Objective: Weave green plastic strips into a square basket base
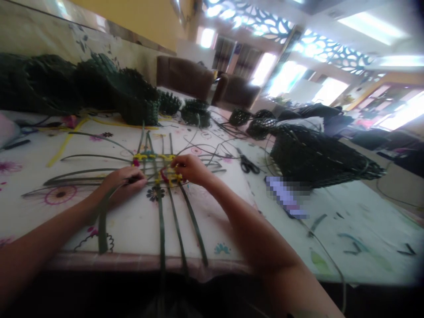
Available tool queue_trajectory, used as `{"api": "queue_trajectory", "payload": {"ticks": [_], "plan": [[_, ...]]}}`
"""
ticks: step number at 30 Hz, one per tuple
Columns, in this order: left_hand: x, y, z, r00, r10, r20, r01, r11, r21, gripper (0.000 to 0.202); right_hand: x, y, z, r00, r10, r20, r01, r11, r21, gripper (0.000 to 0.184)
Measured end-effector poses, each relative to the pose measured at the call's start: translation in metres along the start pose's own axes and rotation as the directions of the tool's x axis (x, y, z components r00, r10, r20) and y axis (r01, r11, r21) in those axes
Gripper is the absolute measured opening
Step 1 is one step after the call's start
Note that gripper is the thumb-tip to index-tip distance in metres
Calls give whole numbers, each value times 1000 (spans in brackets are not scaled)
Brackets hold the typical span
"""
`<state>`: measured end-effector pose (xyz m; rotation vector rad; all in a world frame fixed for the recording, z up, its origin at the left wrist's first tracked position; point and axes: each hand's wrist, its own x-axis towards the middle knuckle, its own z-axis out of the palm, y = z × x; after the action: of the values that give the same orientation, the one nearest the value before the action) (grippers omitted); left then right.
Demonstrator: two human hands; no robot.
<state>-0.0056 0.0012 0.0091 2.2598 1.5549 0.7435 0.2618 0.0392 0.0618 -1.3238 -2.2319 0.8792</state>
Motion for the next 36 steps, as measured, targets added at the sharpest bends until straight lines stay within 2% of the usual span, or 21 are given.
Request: {"api": "queue_trajectory", "payload": {"ticks": [4,6,9,11,13,16,18,21,24,26,29,31,33,36], "plan": [[-1,-3,1,1000,3,13,-3,1000,-5,39,-3,-1,-3,992,-46,116,87,922,-376,39],[0,-5,2,1000,10,-8,-10,1000,-13,39,-4,-4,1,989,-46,143,110,870,-480,40],[0,-6,3,1000,19,-17,-19,1000,-11,38,-4,-7,9,980,-91,179,177,808,-562,33],[0,-7,3,999,31,6,-31,999,-7,36,-2,-7,13,971,-118,207,218,791,-572,27],[0,-8,3,999,42,5,-42,999,-9,36,1,-6,16,978,-99,181,188,794,-578,26],[-1,-13,7,999,36,-32,-36,999,-6,39,11,-3,18,1000,14,10,-6,824,-566,30],[-1,-16,10,999,30,-38,-30,1000,2,40,17,1,14,996,73,-48,-87,857,-508,29],[0,-19,12,999,36,-35,-36,999,0,40,18,8,0,999,-4,44,18,947,-321,22],[1,-22,12,998,46,-30,-47,999,-11,40,9,13,-10,978,-135,159,159,976,-151,28],[0,-24,13,999,45,-27,-45,999,-9,41,2,11,-8,962,-174,209,214,959,-188,32],[0,-26,14,999,44,-30,-44,999,-9,40,-2,4,5,962,-171,213,239,906,-350,26],[1,-27,15,998,51,-28,-52,999,-15,40,2,2,15,980,-124,154,177,898,-403,23],[1,-26,15,998,53,-24,-53,998,-14,41,9,2,22,999,-33,36,45,911,-409,25],[1,-25,14,998,48,-27,-49,999,-7,43,19,5,26,991,97,-90,-126,895,-427,25]]}}
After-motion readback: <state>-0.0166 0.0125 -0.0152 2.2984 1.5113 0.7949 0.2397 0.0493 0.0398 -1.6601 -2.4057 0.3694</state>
